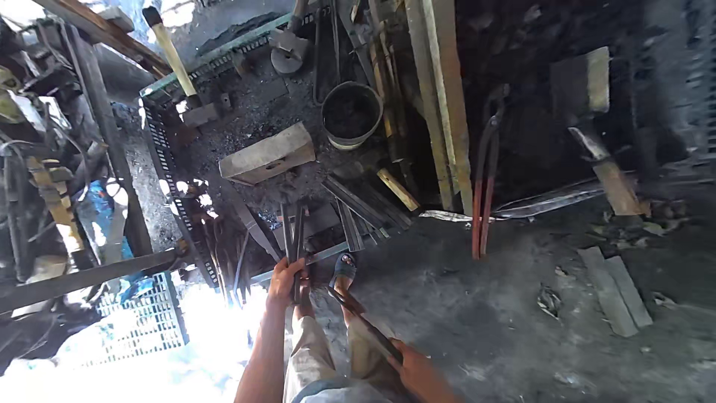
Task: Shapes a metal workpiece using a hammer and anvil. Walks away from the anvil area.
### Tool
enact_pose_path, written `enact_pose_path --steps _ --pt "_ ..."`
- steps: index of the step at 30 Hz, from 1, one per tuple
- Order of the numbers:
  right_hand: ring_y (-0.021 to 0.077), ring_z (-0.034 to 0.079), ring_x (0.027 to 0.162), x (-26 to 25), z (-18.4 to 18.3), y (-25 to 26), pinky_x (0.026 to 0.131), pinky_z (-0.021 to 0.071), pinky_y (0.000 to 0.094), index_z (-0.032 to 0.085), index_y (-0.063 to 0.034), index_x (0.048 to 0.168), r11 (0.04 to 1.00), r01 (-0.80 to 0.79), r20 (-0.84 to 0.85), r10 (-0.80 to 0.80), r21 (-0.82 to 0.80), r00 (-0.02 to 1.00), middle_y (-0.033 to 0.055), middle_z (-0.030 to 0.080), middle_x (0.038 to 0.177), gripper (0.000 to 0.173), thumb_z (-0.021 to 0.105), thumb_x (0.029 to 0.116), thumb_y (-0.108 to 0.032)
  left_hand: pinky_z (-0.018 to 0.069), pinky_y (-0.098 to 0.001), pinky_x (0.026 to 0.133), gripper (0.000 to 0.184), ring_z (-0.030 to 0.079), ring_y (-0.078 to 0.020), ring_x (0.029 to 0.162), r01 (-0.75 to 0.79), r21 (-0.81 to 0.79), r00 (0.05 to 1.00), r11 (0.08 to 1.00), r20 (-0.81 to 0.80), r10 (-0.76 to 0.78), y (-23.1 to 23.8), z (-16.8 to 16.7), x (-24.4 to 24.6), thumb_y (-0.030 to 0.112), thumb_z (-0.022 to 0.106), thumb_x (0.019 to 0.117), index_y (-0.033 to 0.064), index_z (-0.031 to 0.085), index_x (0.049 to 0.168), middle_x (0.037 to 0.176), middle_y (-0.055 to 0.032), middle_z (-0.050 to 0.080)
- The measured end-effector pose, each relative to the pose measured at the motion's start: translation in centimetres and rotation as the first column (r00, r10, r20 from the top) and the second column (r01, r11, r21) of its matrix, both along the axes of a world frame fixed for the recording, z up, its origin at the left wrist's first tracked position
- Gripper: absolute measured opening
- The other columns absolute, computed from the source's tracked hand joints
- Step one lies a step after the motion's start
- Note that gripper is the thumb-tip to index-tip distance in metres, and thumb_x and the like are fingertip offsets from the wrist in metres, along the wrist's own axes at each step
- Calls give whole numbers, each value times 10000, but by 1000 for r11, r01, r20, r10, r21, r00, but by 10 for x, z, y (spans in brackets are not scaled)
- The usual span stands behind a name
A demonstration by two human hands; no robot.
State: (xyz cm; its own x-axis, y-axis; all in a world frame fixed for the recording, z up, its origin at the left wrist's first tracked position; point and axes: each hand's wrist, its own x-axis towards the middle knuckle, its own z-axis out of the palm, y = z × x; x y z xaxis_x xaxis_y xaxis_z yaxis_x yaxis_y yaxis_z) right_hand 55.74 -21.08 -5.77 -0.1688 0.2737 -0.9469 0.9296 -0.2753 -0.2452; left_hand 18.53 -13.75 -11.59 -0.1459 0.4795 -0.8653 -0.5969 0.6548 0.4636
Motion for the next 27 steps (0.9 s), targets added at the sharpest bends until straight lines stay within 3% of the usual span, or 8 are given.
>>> enact_pose_path --steps 2,5,7,10,12,14,20,27 --pt "386 704 1044 19 7 -6 905 544 625 593 -161 1418 1000 19 92 -17 -15 996 184 729 1132 471 587 1025 -420 532 -325 479 310 580 -181 538 -2 -6 1000 1000 -31 1 -11 9 -8 139 639 998 16 527 1260 755 -111 603" --pt "389 708 1029 40 5 -14 880 544 630 599 -162 1402 999 33 155 -29 -23 988 182 734 1109 448 576 1030 -409 542 -345 466 358 588 -204 516 14 -44 986 999 -163 -21 -34 6 -21 133 648 1000 20 514 1312 731 -126 604" --pt "390 712 1004 44 -6 -22 863 547 634 600 -159 1401 998 56 165 -55 -3 985 182 737 1087 450 586 1025 -406 555 -347 477 378 624 -218 542 71 -132 959 989 -265 -104 -46 -13 -34 153 619 1029 23 511 1367 869 -169 694" --pt "381 714 1007 33 -23 -31 873 549 628 577 -187 1427 997 75 189 -72 -12 979 169 738 1094 466 574 1032 -434 558 -340 476 301 619 -187 522 163 -344 882 924 -368 -293 -50 -56 -52 177 619 1017 9 572 1262 796 -120 669" --pt "380 715 988 20 -31 -38 862 553 622 573 -189 1434 996 91 188 -85 -24 979 170 738 1081 470 581 1031 -431 565 -347 515 287 609 -176 540 211 -471 864 856 -319 -389 -50 -84 -63 195 635 989 7 590 1202 770 -95 631" --pt "375 713 1013 4 -36 -41 882 551 620 568 -201 1445 995 87 183 -78 -42 980 165 736 1110 472 578 1034 -433 568 -357 524 275 611 -185 548 200 -520 903 831 -232 -362 -46 -104 -72 203 637 988 1 573 1163 747 -92 619" --pt "355 720 998 -28 -35 -58 865 558 620 587 -230 1427 997 63 152 -54 -50 987 143 744 1091 455 567 1028 -449 610 -454 591 404 668 -265 637 124 -509 969 852 -121 -213 -54 -138 -78 237 683 971 21 536 1278 829 -151 647" --pt "353 720 1007 -48 -32 -74 860 557 621 584 -235 1425 998 68 177 -64 -17 982 136 745 1093 452 557 1030 -454 580 -396 524 390 614 -217 549 109 -415 974 903 -137 -181 -74 -126 -88 264 644 1016 53 523 1321 744 -107 603"
